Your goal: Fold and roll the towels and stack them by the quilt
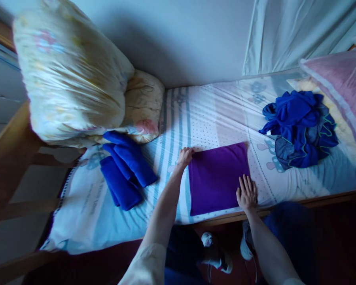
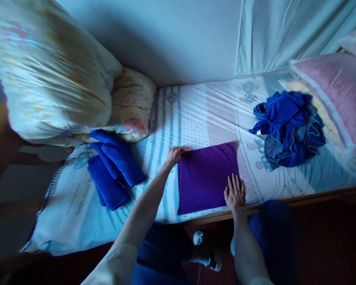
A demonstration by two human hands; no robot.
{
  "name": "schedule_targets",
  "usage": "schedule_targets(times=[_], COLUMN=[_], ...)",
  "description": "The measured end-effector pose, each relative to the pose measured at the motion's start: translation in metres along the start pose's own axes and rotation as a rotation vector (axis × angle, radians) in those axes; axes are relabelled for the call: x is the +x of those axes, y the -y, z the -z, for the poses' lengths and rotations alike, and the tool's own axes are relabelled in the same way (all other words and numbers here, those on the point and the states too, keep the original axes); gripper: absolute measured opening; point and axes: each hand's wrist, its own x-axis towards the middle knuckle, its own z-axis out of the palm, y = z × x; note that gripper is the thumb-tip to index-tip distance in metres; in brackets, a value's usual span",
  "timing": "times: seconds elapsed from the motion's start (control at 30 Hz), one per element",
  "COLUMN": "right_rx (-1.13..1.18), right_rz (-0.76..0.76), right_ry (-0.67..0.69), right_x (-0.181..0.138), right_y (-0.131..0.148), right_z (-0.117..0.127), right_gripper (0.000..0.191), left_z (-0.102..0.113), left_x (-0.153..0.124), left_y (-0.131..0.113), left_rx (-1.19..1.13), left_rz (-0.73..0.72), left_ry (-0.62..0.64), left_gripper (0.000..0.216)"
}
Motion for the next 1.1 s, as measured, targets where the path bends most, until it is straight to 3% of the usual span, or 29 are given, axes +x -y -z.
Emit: schedule_targets(times=[0.1, 0.2, 0.3, 0.37, 0.43, 0.5, 0.77, 1.1], right_rx=[0.001, 0.004, 0.007, 0.006, 0.004, -0.001, -0.020, -0.127], right_rz=[0.001, -0.007, -0.015, -0.013, -0.010, -0.006, -0.003, 0.018], right_ry=[-0.007, -0.012, -0.018, -0.024, -0.025, -0.019, -0.014, 0.020], right_x=[-0.001, -0.001, -0.001, -0.001, -0.001, -0.001, 0.000, 0.000], right_y=[0.000, 0.001, 0.002, 0.003, 0.003, 0.002, 0.003, 0.003], right_z=[-0.001, -0.002, -0.002, -0.001, 0.000, 0.000, 0.003, 0.000], right_gripper=[0.061, 0.062, 0.061, 0.060, 0.060, 0.061, 0.063, 0.062], left_z=[0.003, -0.005, -0.029, -0.047, -0.061, -0.068, -0.052, -0.058], left_x=[0.002, -0.015, -0.062, -0.101, -0.132, -0.145, -0.094, -0.088], left_y=[-0.001, -0.025, -0.064, -0.085, -0.093, -0.088, -0.041, -0.036], left_rx=[0.012, -0.006, -0.065, -0.103, -0.134, -0.156, -0.242, -0.351], left_rz=[0.002, 0.078, 0.054, -0.055, -0.065, -0.013, 0.061, 0.089], left_ry=[0.006, -0.111, -0.254, -0.220, -0.180, -0.190, -0.282, -0.338], left_gripper=[0.022, 0.031, 0.042, 0.050, 0.056, 0.059, 0.061, 0.065])
